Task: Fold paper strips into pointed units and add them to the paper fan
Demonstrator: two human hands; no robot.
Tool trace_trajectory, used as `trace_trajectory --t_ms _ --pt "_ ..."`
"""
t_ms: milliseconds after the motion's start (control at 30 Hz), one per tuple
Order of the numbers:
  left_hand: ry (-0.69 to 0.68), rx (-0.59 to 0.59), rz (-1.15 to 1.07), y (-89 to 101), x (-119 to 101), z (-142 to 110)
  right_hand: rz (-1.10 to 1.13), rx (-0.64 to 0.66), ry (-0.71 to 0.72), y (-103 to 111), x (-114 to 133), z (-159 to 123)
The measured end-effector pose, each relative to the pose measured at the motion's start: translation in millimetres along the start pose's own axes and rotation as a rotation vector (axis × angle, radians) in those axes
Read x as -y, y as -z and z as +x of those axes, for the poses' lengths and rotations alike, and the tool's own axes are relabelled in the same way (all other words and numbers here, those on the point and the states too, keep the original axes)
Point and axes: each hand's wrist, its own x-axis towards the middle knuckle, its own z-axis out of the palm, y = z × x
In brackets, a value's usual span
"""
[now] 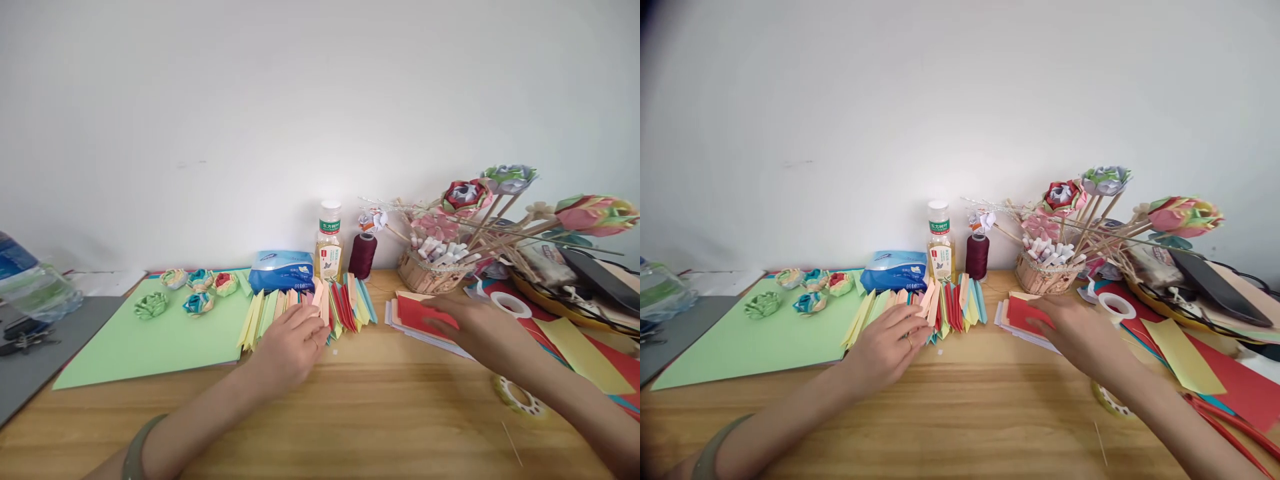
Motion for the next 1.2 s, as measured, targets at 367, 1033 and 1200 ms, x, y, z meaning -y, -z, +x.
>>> trace_trajectory --t_ms 367,1033,1200 --pt "-0.294 0.136 -0.129 -31.8 -46 11 -0.201 -0.110 0.115 -24 4 -45" --pt "-0.046 0.013 -0.257 -32.1 -84 -9 0.206 -0.145 0.402 -15 72 -74" --pt "0.200 0.040 -0.584 -24.5 -83 -8 0.377 -0.064 0.262 -13 66 -77"
